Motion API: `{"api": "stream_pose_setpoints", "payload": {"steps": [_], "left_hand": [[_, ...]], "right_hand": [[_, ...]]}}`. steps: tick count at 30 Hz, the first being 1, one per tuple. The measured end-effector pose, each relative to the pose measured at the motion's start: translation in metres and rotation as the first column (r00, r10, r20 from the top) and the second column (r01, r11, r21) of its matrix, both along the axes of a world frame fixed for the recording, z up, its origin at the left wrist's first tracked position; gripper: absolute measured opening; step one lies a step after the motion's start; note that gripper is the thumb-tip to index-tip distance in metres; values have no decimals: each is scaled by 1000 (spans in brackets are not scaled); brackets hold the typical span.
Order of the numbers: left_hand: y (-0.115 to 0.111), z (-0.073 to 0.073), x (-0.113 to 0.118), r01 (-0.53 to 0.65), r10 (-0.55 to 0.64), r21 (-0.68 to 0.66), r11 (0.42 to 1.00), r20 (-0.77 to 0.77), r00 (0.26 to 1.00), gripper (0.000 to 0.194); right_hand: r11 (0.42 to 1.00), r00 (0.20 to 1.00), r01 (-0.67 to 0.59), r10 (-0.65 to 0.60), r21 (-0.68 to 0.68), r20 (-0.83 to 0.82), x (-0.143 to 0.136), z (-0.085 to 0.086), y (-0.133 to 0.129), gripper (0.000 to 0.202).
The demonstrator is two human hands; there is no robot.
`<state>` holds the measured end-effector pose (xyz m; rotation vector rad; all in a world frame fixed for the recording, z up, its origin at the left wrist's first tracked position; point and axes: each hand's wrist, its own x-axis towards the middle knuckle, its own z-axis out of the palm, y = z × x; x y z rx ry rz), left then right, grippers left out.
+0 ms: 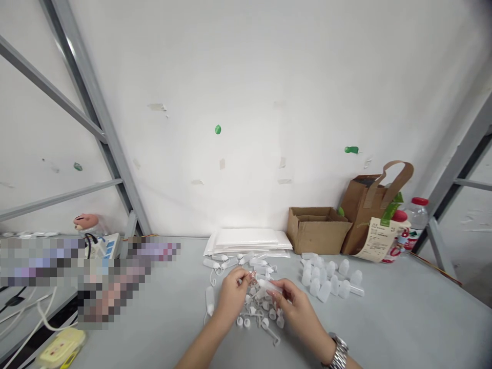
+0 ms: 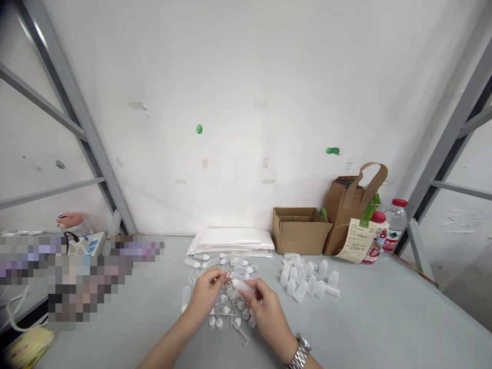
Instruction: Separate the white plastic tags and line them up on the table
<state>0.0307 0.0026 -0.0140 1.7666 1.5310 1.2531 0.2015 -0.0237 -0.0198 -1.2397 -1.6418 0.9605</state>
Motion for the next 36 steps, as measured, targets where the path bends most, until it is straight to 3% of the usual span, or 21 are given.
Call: {"api": "stream_pose_setpoints", "payload": {"steps": [4,9,12,15,18,23,29,34,36], "left_hand": [[6,-5,-6,-49,49,-1,999,11,999,31],[2,-2,-8,14,-12,62,998,-33,999,25],[-7,4,-7,140,-116,147,979,-158,981,23],[-14,8,-5,305,-261,133,943,-274,926,24],[-17,9,-2,379,-330,107,919,-317,889,22],[-17,7,3,391,-358,89,916,-257,898,25],[-18,2,5,374,-363,77,924,-129,923,32],[-18,2,5,347,-332,69,935,-165,929,30],[-18,3,5,348,-333,62,936,-173,927,29]], "right_hand": [[1000,1000,1,-1,15,17,3,4,-1,29],[999,999,-36,36,0,-8,6,4,2,31],[999,997,-51,50,-18,-52,6,5,3,33],[996,993,-84,81,-36,-91,5,5,3,34],[991,987,-119,111,-60,-116,2,4,2,37],[992,991,-121,118,-46,-65,2,2,1,34],[987,997,-77,74,142,28,6,5,0,24],[998,998,-68,68,18,-12,3,3,3,36],[998,998,-60,59,37,9,3,2,2,35]]}}
